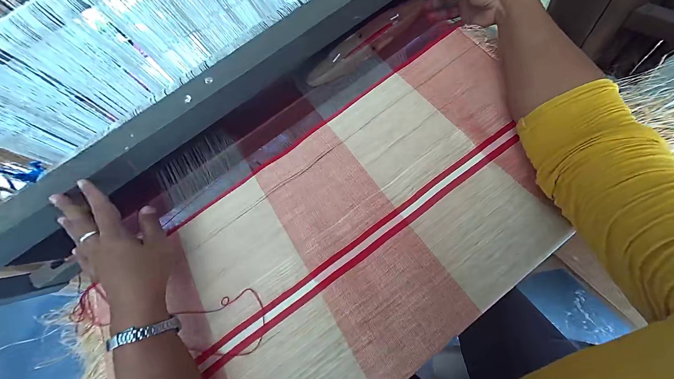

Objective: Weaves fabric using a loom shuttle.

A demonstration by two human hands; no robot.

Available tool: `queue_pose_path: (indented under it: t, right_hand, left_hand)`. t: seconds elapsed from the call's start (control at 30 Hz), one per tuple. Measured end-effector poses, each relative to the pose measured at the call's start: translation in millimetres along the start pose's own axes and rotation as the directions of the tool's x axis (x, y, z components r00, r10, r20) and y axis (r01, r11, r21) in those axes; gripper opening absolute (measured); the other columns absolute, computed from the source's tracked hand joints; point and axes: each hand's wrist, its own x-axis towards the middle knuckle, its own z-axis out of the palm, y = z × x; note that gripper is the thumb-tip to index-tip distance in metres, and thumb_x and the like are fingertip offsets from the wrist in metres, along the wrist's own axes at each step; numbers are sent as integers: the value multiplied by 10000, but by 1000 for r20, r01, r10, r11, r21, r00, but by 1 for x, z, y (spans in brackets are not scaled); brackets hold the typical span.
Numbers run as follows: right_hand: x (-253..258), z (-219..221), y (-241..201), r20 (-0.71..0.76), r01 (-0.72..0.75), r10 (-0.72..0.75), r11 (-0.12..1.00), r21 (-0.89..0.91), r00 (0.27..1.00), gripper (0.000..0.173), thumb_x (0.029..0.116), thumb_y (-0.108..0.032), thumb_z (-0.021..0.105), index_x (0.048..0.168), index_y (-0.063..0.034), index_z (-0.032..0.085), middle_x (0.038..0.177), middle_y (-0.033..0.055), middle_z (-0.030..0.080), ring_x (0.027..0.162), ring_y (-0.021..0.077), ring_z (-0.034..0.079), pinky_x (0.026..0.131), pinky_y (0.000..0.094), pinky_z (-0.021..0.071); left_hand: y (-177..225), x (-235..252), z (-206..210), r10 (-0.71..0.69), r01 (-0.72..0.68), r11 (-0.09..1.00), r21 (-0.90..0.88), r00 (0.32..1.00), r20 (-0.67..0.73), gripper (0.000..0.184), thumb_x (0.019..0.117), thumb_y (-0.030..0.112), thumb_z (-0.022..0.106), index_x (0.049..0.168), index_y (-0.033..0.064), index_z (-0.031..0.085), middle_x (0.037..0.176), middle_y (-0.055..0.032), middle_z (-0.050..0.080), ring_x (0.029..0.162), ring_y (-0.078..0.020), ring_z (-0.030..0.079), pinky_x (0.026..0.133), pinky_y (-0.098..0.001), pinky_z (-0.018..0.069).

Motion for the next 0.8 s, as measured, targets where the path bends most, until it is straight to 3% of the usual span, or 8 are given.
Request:
queue_pose_path:
  t: [0.1,0.2,0.37,0.43,0.5,0.63,0.7,0.8]
  right_hand:
    - [6,6,11,-4,64,-65,995,-83,998,361,1020,-103,588,1381,-117,563,1259,46,638,1005,125,659,870,304,566]
    - [8,9,20,43,97,-93,991,-91,995,397,1017,-149,639,1405,-115,559,1291,62,639,1081,118,653,929,309,558]
    - [14,4,31,97,166,-157,981,-102,983,433,1026,-260,647,1428,-142,541,1321,42,638,1119,106,643,957,301,539]
    - [14,3,32,98,177,-167,978,-108,981,420,1025,-269,649,1411,-143,540,1288,45,648,1089,105,656,933,301,554]
    - [11,-3,38,79,181,-173,978,-100,982,416,1042,-281,617,1420,-136,523,1308,49,627,1103,114,649,932,305,555]
    - [3,-42,68,-119,98,-76,976,194,990,483,1091,-271,493,1531,-112,374,1430,82,570,1250,213,620,1014,372,554]
    - [-7,-39,62,-249,62,55,896,441,967,405,1117,-273,394,1483,-101,416,1335,105,631,1108,238,695,916,375,601]
    - [-8,-23,38,-270,64,74,881,468,960,472,1106,-371,369,1470,-73,408,1264,131,646,983,243,715,862,387,614]
  left_hand:
    - [1,-3,6,-12,12,1000,-21,1000,-8,734,1031,374,482,1668,195,165,1719,-200,44,1563,-459,107,1156,-762,171]
    - [-5,-8,9,-44,45,999,14,999,-22,734,1048,432,443,1675,240,113,1737,-106,23,1564,-414,146,1142,-745,224]
    - [-9,-9,8,-60,61,998,18,998,-29,749,1048,445,437,1676,242,83,1742,-59,34,1547,-410,209,1092,-772,267]
    - [-12,-10,8,-53,53,998,21,998,-37,757,1052,447,430,1676,219,67,1740,-67,51,1552,-397,206,1109,-757,266]
    - [-5,-10,1,-36,35,999,-11,999,-23,765,1051,387,440,1668,129,69,1725,-152,88,1554,-434,178,1147,-747,209]
    - [-5,-10,-5,-48,48,998,-41,999,-13,740,1051,338,429,1658,80,96,1706,-202,141,1559,-418,179,1201,-683,189]
    - [-4,-11,-6,-55,54,997,-46,998,-18,720,1058,295,427,1658,77,93,1701,-209,152,1553,-420,201,1209,-660,210]
    - [-2,-12,-5,-53,52,998,-40,998,-24,709,1053,236,432,1661,93,97,1702,-203,157,1540,-445,222,1168,-718,220]
